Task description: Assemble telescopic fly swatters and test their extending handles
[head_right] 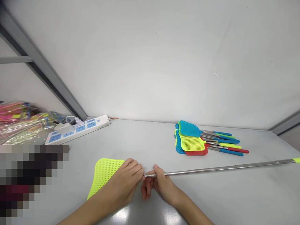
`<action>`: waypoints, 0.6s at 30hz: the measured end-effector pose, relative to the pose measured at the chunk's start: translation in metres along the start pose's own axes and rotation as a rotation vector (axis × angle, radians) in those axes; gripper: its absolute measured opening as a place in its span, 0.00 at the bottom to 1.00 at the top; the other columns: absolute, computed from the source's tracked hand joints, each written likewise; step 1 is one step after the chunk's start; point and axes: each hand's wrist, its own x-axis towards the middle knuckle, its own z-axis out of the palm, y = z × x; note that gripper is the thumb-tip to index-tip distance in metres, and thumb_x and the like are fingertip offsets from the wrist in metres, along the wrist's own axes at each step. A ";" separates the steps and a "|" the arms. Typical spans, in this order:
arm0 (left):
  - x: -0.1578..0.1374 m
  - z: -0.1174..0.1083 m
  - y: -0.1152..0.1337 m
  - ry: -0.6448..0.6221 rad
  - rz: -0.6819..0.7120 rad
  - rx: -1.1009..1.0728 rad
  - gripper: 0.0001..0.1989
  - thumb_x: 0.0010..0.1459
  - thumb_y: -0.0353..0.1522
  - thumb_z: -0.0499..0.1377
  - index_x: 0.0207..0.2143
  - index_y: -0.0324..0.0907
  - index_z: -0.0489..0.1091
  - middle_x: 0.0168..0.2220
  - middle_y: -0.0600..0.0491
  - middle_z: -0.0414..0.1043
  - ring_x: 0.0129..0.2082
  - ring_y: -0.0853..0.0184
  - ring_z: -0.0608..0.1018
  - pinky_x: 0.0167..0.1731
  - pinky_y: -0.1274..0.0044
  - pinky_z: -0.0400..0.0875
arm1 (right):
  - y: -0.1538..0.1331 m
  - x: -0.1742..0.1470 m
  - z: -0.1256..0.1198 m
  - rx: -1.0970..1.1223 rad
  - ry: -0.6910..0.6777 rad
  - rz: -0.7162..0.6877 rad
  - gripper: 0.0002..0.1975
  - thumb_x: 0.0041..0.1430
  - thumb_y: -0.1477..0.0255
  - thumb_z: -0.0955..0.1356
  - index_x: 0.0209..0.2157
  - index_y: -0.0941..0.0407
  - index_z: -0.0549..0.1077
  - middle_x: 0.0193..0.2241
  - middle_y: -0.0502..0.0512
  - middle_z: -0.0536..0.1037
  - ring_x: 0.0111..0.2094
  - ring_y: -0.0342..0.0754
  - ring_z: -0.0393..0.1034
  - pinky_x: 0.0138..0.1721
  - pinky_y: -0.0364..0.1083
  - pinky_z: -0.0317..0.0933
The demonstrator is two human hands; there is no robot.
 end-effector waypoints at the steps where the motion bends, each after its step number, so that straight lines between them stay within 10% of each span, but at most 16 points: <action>1: 0.000 0.000 0.000 0.000 0.001 -0.005 0.07 0.47 0.21 0.48 0.23 0.41 0.56 0.25 0.55 0.60 0.26 0.68 0.60 0.31 0.73 0.58 | 0.000 0.000 0.000 -0.002 -0.008 0.002 0.32 0.57 0.56 0.46 0.14 0.58 0.65 0.12 0.54 0.67 0.18 0.46 0.62 0.26 0.47 0.57; 18: -0.003 -0.003 -0.009 0.108 -0.011 -0.160 0.11 0.57 0.27 0.44 0.23 0.41 0.56 0.24 0.56 0.58 0.25 0.69 0.60 0.30 0.74 0.57 | -0.002 -0.002 -0.003 -0.174 0.140 -0.003 0.25 0.56 0.59 0.55 0.11 0.58 0.60 0.10 0.48 0.60 0.15 0.40 0.55 0.21 0.42 0.49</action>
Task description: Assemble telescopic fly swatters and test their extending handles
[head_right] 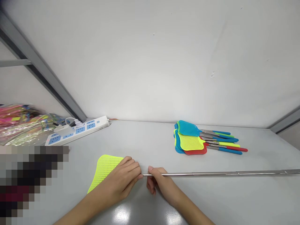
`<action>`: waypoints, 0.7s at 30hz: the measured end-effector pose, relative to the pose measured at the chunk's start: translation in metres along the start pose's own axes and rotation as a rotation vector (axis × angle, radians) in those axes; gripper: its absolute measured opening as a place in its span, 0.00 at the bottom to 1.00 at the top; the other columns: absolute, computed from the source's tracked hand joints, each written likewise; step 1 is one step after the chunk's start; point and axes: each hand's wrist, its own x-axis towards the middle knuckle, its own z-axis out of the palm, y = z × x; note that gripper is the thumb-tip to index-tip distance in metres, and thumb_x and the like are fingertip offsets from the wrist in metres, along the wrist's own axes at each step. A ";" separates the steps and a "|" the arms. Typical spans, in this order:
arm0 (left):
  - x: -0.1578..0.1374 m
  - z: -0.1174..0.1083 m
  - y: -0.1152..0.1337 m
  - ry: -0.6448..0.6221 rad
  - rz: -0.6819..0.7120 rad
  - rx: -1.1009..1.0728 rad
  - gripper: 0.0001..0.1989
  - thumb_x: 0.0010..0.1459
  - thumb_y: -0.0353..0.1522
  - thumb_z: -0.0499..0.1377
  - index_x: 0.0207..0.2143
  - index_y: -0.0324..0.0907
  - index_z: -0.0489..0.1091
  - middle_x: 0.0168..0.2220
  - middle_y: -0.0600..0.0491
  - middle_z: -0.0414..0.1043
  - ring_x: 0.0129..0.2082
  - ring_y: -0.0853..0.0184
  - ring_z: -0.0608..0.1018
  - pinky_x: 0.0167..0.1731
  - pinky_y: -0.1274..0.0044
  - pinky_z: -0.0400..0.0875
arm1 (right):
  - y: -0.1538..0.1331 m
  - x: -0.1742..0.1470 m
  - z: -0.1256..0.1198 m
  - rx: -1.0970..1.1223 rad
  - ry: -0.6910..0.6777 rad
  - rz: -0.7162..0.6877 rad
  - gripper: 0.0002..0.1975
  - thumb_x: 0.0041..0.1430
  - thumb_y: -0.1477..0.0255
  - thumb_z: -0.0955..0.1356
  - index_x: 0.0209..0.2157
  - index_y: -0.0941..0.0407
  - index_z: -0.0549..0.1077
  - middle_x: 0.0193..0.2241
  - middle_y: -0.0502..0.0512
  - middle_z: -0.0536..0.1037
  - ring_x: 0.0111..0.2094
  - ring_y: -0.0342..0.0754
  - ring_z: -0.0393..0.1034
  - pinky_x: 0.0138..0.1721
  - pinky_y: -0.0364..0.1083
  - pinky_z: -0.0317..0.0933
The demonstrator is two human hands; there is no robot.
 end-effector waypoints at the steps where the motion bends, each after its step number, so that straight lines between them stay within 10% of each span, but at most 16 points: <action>1: 0.000 -0.001 -0.001 0.005 0.001 -0.009 0.12 0.58 0.28 0.43 0.23 0.41 0.57 0.23 0.56 0.58 0.25 0.70 0.60 0.30 0.74 0.57 | -0.002 -0.001 -0.001 -0.009 0.030 -0.007 0.23 0.55 0.60 0.57 0.11 0.57 0.59 0.10 0.47 0.59 0.15 0.40 0.54 0.20 0.42 0.48; 12: 0.000 -0.011 -0.015 -0.009 -0.045 -0.049 0.12 0.59 0.31 0.44 0.25 0.41 0.61 0.25 0.55 0.63 0.28 0.69 0.64 0.33 0.74 0.59 | -0.009 0.003 -0.022 0.145 0.274 -0.115 0.22 0.54 0.62 0.60 0.11 0.56 0.56 0.09 0.44 0.53 0.13 0.39 0.49 0.18 0.42 0.45; 21: -0.002 -0.014 -0.026 0.087 -0.051 -0.048 0.08 0.56 0.32 0.49 0.35 0.44 0.66 0.49 0.51 0.59 0.49 0.63 0.60 0.48 0.67 0.54 | -0.009 0.005 -0.033 0.224 0.334 -0.136 0.21 0.53 0.64 0.61 0.11 0.57 0.57 0.10 0.45 0.55 0.14 0.39 0.50 0.17 0.41 0.45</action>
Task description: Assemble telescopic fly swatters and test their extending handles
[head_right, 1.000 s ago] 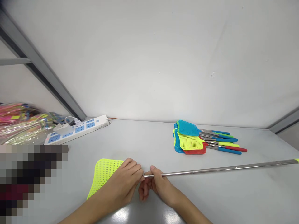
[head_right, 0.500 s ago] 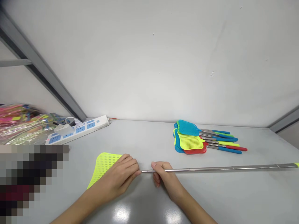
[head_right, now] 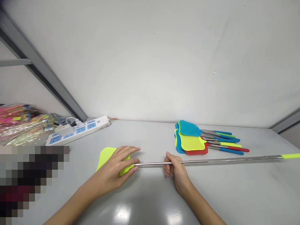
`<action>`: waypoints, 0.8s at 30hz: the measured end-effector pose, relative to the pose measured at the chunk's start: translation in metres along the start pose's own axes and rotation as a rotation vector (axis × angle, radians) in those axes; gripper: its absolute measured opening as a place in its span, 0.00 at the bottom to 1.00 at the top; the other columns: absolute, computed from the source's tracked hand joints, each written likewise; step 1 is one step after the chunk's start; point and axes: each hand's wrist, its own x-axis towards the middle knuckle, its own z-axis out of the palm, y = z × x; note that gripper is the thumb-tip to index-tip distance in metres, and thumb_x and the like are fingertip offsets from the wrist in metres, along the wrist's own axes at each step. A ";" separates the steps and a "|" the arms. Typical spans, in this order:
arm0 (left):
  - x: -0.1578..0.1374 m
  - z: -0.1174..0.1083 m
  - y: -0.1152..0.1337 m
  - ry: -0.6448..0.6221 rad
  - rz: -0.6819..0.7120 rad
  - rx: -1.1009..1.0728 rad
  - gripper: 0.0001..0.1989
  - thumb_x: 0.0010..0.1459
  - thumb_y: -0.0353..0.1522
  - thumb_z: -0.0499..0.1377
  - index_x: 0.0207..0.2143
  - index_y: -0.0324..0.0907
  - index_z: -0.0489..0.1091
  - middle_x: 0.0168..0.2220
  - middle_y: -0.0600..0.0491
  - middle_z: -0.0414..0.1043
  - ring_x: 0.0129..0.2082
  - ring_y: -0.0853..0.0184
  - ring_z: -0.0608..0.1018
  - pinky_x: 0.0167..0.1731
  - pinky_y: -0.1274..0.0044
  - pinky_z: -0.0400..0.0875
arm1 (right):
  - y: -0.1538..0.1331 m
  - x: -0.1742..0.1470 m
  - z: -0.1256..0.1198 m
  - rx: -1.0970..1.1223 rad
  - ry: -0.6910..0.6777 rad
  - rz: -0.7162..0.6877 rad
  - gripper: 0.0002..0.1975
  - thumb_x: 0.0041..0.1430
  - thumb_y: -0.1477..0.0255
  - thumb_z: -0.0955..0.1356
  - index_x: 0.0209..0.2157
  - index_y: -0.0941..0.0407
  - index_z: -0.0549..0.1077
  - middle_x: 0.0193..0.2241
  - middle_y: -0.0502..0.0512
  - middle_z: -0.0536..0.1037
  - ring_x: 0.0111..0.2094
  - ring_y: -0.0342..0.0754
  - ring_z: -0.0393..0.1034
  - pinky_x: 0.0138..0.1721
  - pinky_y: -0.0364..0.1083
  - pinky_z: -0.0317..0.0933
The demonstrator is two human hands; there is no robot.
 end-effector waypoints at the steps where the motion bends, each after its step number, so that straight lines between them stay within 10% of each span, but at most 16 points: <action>1: 0.000 -0.001 0.000 0.008 -0.018 0.011 0.08 0.56 0.32 0.49 0.35 0.44 0.66 0.51 0.51 0.58 0.51 0.63 0.58 0.49 0.66 0.54 | -0.001 0.000 -0.001 0.006 0.016 -0.010 0.21 0.53 0.64 0.61 0.11 0.57 0.58 0.10 0.45 0.55 0.14 0.39 0.50 0.17 0.41 0.45; 13: -0.002 -0.003 0.003 -0.090 -0.130 0.079 0.37 0.42 0.50 0.56 0.53 0.47 0.52 0.57 0.47 0.43 0.56 0.53 0.47 0.50 0.59 0.51 | -0.013 0.003 -0.009 0.018 0.077 -0.112 0.22 0.55 0.67 0.60 0.09 0.57 0.58 0.10 0.47 0.56 0.13 0.39 0.49 0.17 0.42 0.46; 24: -0.003 -0.002 0.008 -0.108 -0.093 0.006 0.38 0.41 0.32 0.57 0.56 0.47 0.47 0.46 0.46 0.54 0.47 0.57 0.57 0.44 0.64 0.56 | -0.017 0.004 -0.015 0.075 0.087 -0.130 0.21 0.54 0.69 0.60 0.09 0.56 0.58 0.09 0.47 0.54 0.13 0.40 0.48 0.16 0.43 0.44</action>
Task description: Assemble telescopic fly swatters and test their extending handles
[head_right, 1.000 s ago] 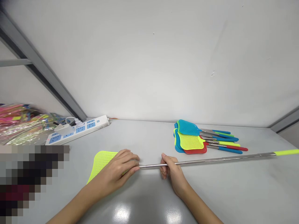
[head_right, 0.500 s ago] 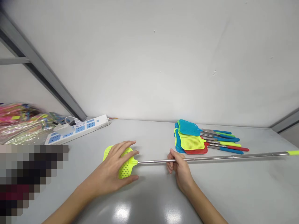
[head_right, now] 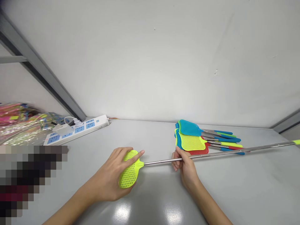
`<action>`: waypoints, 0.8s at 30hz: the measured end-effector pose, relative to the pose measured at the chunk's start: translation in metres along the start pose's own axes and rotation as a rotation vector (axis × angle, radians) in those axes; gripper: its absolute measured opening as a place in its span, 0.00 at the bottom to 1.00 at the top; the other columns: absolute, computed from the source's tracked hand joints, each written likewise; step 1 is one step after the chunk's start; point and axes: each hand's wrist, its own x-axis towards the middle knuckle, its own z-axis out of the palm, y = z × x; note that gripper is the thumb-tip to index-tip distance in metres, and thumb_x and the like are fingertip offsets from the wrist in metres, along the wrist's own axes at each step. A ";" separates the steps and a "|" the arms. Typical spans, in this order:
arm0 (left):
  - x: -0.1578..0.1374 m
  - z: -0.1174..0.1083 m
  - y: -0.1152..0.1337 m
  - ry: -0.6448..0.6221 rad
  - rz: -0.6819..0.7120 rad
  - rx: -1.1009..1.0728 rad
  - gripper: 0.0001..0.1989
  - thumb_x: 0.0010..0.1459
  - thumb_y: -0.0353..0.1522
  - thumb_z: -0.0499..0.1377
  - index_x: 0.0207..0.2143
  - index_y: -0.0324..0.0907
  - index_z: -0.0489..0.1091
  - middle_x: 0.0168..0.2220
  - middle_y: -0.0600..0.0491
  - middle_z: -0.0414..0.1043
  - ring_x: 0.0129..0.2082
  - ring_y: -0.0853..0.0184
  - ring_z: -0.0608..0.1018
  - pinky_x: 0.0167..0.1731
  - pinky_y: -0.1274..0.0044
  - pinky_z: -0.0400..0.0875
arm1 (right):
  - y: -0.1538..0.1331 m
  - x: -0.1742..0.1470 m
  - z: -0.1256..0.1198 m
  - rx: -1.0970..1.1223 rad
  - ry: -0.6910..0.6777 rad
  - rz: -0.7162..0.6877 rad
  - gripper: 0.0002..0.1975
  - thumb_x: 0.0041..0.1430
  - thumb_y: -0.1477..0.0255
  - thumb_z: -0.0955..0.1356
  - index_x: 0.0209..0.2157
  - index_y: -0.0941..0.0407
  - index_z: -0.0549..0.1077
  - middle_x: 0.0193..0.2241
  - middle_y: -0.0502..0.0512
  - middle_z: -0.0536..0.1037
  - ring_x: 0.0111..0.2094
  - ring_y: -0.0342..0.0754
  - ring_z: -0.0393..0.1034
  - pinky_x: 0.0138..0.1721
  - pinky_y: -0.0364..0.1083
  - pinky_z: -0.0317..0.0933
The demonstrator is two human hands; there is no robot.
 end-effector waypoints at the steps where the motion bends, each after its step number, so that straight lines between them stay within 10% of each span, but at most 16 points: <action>1: 0.000 0.000 0.000 0.001 0.006 -0.001 0.39 0.39 0.31 0.57 0.56 0.48 0.47 0.46 0.46 0.53 0.47 0.57 0.57 0.44 0.64 0.56 | 0.001 -0.001 0.001 0.017 -0.001 0.017 0.21 0.54 0.69 0.60 0.09 0.56 0.57 0.09 0.47 0.54 0.13 0.40 0.47 0.16 0.43 0.44; 24: -0.002 0.005 0.000 -0.006 0.050 0.045 0.41 0.33 0.31 0.56 0.54 0.44 0.50 0.42 0.45 0.54 0.42 0.55 0.57 0.40 0.63 0.51 | 0.016 -0.013 0.014 0.151 -0.075 0.277 0.23 0.53 0.65 0.56 0.07 0.55 0.51 0.09 0.46 0.49 0.12 0.41 0.45 0.16 0.43 0.41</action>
